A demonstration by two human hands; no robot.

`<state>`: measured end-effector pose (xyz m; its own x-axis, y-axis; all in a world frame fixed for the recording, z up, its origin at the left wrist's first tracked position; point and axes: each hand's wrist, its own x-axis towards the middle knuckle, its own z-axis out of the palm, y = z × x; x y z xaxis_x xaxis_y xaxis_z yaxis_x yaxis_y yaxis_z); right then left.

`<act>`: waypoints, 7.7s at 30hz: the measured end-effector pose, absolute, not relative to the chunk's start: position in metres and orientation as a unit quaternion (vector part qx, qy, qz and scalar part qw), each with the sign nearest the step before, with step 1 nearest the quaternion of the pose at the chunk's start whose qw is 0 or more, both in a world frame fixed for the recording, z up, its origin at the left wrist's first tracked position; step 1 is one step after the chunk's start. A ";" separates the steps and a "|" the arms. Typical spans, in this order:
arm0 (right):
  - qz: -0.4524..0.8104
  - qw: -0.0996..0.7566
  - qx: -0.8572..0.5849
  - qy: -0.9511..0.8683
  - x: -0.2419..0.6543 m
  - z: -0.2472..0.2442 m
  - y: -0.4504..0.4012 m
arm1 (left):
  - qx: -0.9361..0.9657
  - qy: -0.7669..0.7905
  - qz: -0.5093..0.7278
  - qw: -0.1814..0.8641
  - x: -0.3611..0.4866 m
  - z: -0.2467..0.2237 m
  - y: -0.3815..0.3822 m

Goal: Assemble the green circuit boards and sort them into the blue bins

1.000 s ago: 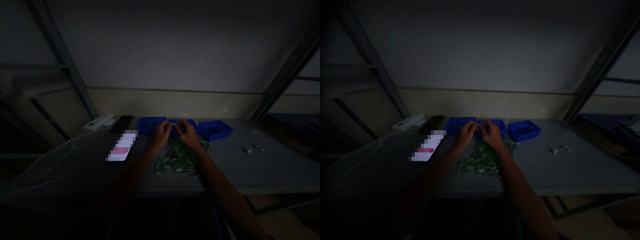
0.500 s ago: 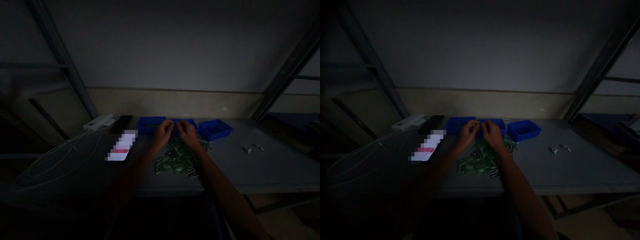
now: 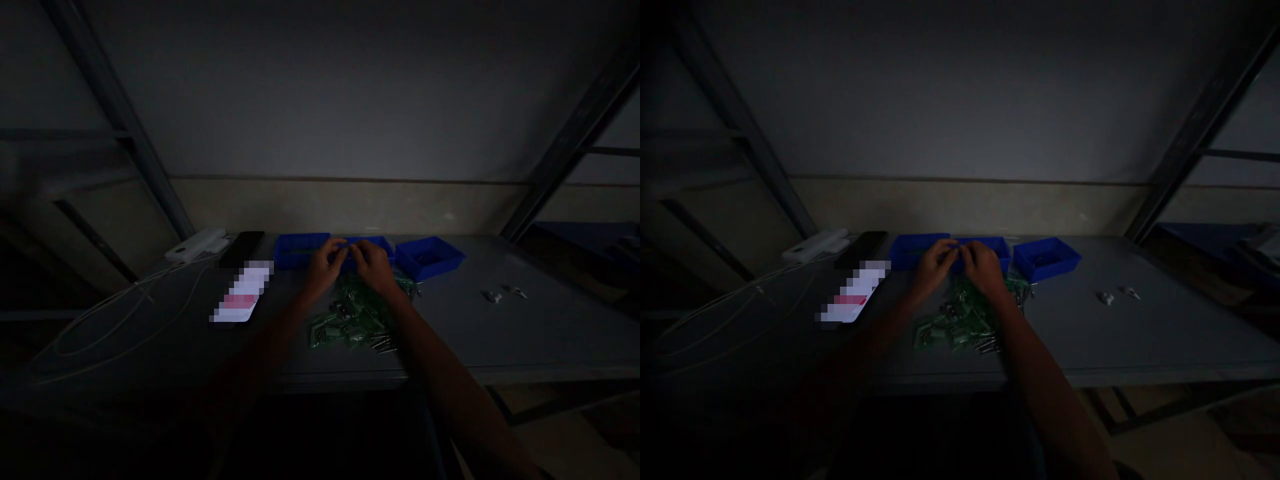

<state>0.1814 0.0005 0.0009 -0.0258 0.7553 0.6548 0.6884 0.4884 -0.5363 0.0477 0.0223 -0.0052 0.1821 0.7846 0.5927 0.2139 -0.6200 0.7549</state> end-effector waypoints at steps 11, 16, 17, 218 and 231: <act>0.059 0.492 -0.479 -0.725 0.178 0.002 -0.003 | 0.720 0.400 0.514 0.240 0.047 -0.005 0.024; 0.046 0.486 -0.496 -0.718 0.179 0.003 -0.002 | 0.714 0.366 0.537 0.259 0.047 -0.004 0.022; 0.042 0.486 -0.501 -0.715 0.179 0.004 -0.002 | 0.716 0.355 0.541 0.262 0.047 -0.004 0.021; 0.082 0.532 -0.474 -0.696 0.182 0.004 -0.004 | 0.729 0.337 0.540 0.251 0.040 0.002 0.021; 0.076 0.514 -0.463 -0.718 0.179 0.007 -0.007 | 0.737 0.388 0.506 0.223 0.040 0.004 0.021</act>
